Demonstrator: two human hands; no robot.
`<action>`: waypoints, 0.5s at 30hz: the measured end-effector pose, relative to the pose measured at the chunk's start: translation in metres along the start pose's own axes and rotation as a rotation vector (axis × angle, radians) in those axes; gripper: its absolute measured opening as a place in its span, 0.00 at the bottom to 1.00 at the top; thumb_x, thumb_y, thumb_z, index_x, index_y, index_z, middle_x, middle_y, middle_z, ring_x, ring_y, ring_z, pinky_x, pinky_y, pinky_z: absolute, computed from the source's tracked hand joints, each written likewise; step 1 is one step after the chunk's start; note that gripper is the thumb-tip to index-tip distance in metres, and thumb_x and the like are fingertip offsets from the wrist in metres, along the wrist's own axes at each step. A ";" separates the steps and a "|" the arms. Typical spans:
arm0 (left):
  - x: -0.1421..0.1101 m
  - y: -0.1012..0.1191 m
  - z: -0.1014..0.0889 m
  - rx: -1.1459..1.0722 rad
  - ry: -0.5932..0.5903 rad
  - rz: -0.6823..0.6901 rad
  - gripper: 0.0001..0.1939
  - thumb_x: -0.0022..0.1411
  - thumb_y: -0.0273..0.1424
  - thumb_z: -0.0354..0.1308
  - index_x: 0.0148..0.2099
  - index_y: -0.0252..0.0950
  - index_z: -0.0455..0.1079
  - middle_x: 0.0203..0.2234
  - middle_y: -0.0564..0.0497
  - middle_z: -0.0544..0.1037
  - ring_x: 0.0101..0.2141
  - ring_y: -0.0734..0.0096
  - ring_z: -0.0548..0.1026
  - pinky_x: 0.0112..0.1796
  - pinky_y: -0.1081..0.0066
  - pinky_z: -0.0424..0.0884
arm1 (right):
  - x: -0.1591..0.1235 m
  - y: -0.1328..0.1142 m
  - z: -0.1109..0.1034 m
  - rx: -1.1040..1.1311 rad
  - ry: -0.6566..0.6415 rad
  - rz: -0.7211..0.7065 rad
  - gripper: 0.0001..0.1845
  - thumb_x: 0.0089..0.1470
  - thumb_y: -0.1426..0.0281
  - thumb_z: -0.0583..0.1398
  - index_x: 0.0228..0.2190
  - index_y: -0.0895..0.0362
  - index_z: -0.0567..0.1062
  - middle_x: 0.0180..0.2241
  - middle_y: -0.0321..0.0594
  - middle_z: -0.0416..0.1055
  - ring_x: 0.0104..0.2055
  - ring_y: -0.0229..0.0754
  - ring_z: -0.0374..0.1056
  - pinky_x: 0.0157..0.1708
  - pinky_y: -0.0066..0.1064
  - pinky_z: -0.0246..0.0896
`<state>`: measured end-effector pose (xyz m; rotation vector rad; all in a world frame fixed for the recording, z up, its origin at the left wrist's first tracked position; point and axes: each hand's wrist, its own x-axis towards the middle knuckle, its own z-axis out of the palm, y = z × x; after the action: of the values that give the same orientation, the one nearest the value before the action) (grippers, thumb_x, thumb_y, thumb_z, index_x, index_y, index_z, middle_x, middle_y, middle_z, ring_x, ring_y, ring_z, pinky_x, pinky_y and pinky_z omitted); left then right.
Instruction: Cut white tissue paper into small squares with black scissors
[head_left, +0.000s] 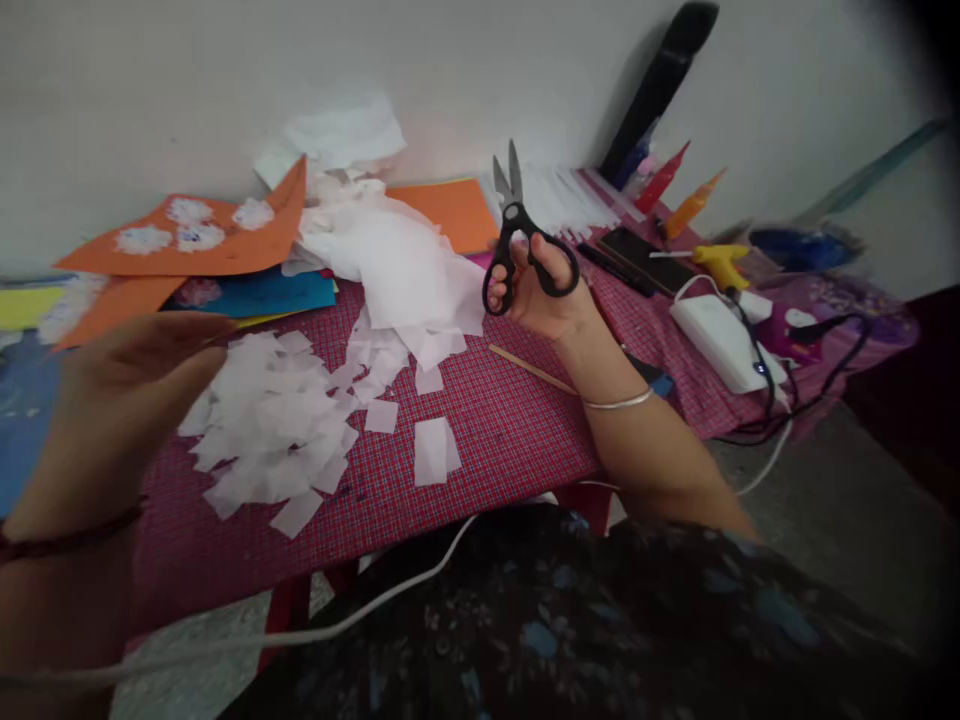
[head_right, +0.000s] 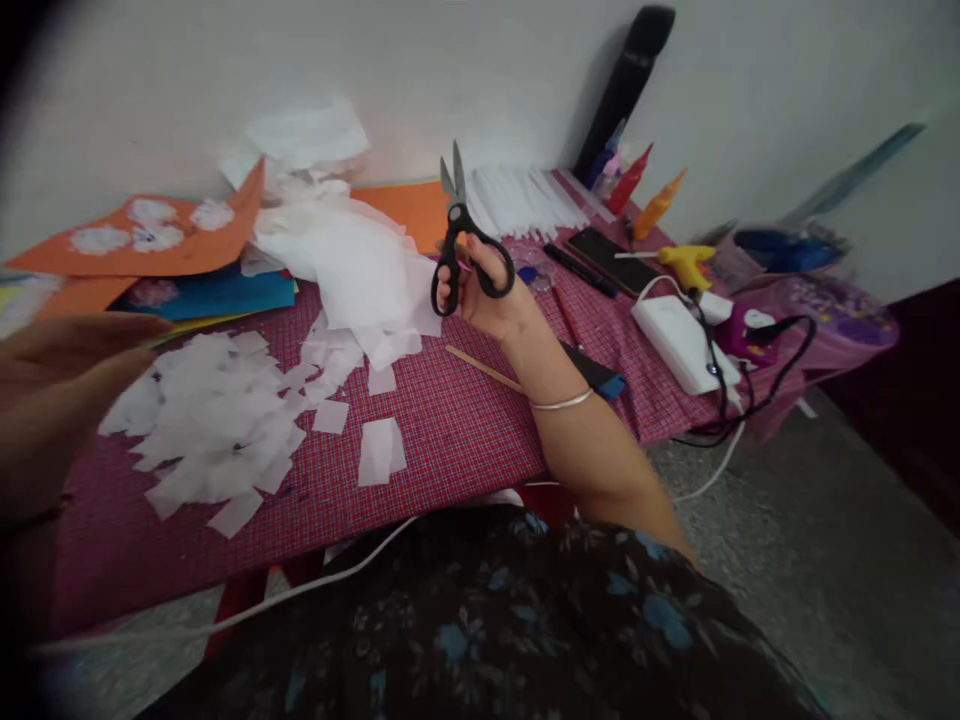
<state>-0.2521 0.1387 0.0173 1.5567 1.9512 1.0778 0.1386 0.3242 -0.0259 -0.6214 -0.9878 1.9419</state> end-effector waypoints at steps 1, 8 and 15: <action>0.000 0.019 0.014 0.072 -0.008 0.037 0.15 0.64 0.40 0.63 0.53 0.51 0.75 0.49 0.52 0.80 0.49 0.53 0.77 0.49 0.53 0.75 | 0.004 0.003 -0.002 0.013 0.000 0.008 0.18 0.60 0.50 0.62 0.36 0.52 0.73 0.27 0.30 0.71 0.27 0.34 0.68 0.32 0.28 0.68; 0.019 0.079 0.129 0.673 -0.502 0.705 0.24 0.64 0.24 0.52 0.61 0.29 0.71 0.56 0.37 0.77 0.54 0.51 0.75 0.56 0.53 0.70 | 0.006 0.011 -0.006 -0.048 -0.097 0.009 0.19 0.60 0.52 0.65 0.39 0.54 0.72 0.24 0.30 0.74 0.23 0.34 0.70 0.25 0.28 0.68; 0.061 0.078 0.163 0.538 -0.371 0.596 0.10 0.63 0.25 0.57 0.41 0.34 0.81 0.54 0.39 0.78 0.55 0.49 0.74 0.57 0.52 0.65 | 0.003 0.009 -0.004 -0.066 -0.156 -0.012 0.24 0.57 0.53 0.69 0.44 0.56 0.71 0.25 0.30 0.76 0.24 0.34 0.71 0.25 0.26 0.68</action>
<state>-0.1021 0.2528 -0.0137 2.5229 1.6239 0.3874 0.1353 0.3254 -0.0354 -0.5055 -1.1532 1.9768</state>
